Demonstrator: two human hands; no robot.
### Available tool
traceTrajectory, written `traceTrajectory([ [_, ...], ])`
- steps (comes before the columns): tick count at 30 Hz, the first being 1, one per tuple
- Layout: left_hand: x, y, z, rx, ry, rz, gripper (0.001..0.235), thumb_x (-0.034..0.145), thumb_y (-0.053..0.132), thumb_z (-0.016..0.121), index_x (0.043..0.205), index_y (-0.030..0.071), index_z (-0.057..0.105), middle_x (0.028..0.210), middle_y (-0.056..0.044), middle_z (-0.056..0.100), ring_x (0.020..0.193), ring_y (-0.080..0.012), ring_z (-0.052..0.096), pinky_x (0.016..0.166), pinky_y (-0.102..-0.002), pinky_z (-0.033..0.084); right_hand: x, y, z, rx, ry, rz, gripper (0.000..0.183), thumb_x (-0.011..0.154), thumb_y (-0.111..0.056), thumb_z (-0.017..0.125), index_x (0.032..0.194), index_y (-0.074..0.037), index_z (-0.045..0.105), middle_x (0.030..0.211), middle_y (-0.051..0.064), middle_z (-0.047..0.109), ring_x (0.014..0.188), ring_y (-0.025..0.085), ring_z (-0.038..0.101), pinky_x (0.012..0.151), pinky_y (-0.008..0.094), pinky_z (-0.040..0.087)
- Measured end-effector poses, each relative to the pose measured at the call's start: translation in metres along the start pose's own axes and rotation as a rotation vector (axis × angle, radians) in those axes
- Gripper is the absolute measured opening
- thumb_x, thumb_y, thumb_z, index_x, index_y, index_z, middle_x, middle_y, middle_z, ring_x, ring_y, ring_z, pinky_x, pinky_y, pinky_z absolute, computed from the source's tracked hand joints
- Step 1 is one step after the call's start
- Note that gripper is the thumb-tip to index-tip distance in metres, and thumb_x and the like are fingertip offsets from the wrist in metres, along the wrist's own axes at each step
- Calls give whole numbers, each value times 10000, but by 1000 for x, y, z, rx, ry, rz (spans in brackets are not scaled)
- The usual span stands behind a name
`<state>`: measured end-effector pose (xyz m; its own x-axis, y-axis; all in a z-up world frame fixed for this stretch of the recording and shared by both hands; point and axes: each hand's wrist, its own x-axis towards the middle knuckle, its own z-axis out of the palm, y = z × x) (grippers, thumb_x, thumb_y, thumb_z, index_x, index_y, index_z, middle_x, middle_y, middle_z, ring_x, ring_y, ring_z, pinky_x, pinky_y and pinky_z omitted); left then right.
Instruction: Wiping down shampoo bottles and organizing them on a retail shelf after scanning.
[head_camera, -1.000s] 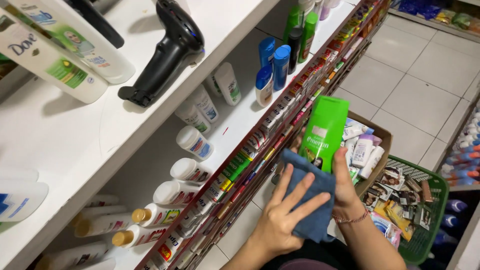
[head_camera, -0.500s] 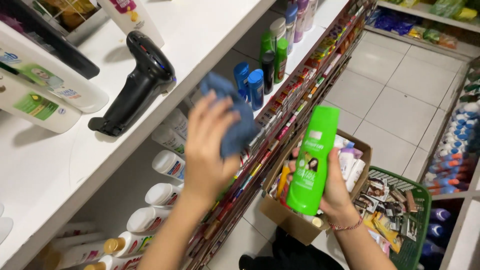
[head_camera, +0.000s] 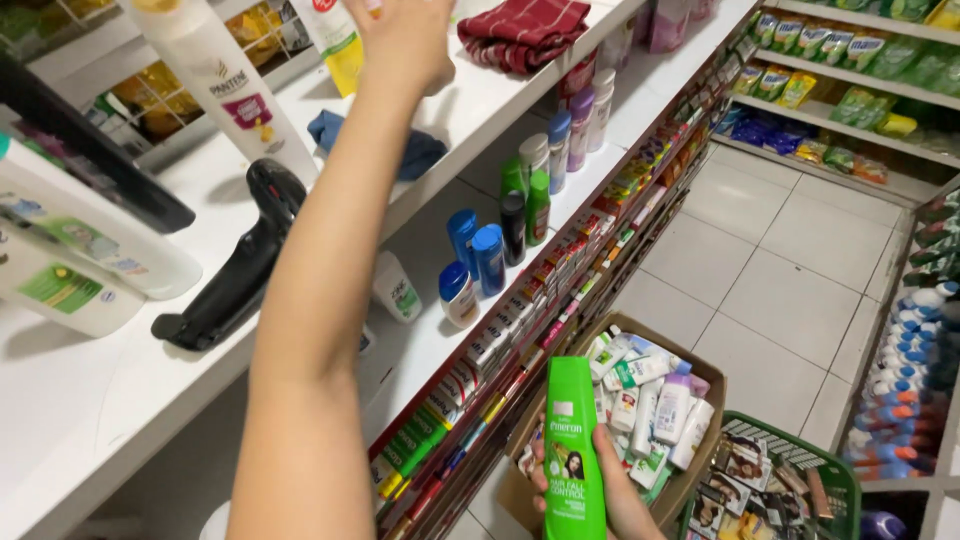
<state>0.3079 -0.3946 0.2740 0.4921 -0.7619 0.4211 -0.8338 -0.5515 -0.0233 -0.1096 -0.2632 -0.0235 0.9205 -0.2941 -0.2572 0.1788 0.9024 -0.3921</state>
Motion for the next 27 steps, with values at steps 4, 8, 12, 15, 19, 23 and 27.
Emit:
traceTrajectory([
  [4,86,22,98,138,478,388,628,856,107,618,1428,362,575,1506,-111,473,1381,-347,405,987,-869,168,26,6,-58,36,-58,2,729,898,-636,389,1412,-120,429,1056,156,590,713,287,598,566,446,548],
  [8,112,32,128,90,218,290,545,874,203,584,1335,492,615,1449,-106,509,1336,-384,423,980,-836,267,33,1,-106,107,38,46,837,843,-729,431,1478,-184,412,1016,164,582,666,315,586,546,449,543],
  [12,105,26,103,120,168,328,320,932,115,630,1239,187,682,1343,-83,635,1278,-320,566,1036,-601,442,17,-22,-65,86,-29,-117,806,939,-684,406,1491,-98,367,1000,199,572,673,324,578,507,424,518],
  [15,31,42,18,-259,307,342,282,848,172,700,1121,103,709,1063,-99,730,993,-301,711,896,-493,538,8,-43,-18,27,139,-107,735,927,-620,357,1426,-83,416,987,169,587,644,290,576,484,431,526],
  [19,-172,80,-94,-840,456,504,481,770,200,836,1184,29,662,1326,-224,568,1203,-363,627,1051,-402,534,0,-44,2,-120,-163,-291,688,1026,-486,323,1364,99,453,1011,244,568,849,313,622,697,442,572],
  [23,-327,115,-66,-947,58,589,697,665,288,853,1285,108,590,1626,-194,360,1588,-472,325,1337,-531,306,-9,-16,17,-132,-254,-331,696,1162,-547,341,1457,77,437,1322,276,556,1020,403,632,815,514,573],
  [27,-392,124,-35,-699,45,448,1022,563,456,847,1493,146,559,1657,-254,311,1558,-540,265,1198,-769,145,-2,17,-1,-118,-15,-607,716,923,-430,414,1575,-148,328,1594,113,410,1433,234,431,1128,428,397],
])
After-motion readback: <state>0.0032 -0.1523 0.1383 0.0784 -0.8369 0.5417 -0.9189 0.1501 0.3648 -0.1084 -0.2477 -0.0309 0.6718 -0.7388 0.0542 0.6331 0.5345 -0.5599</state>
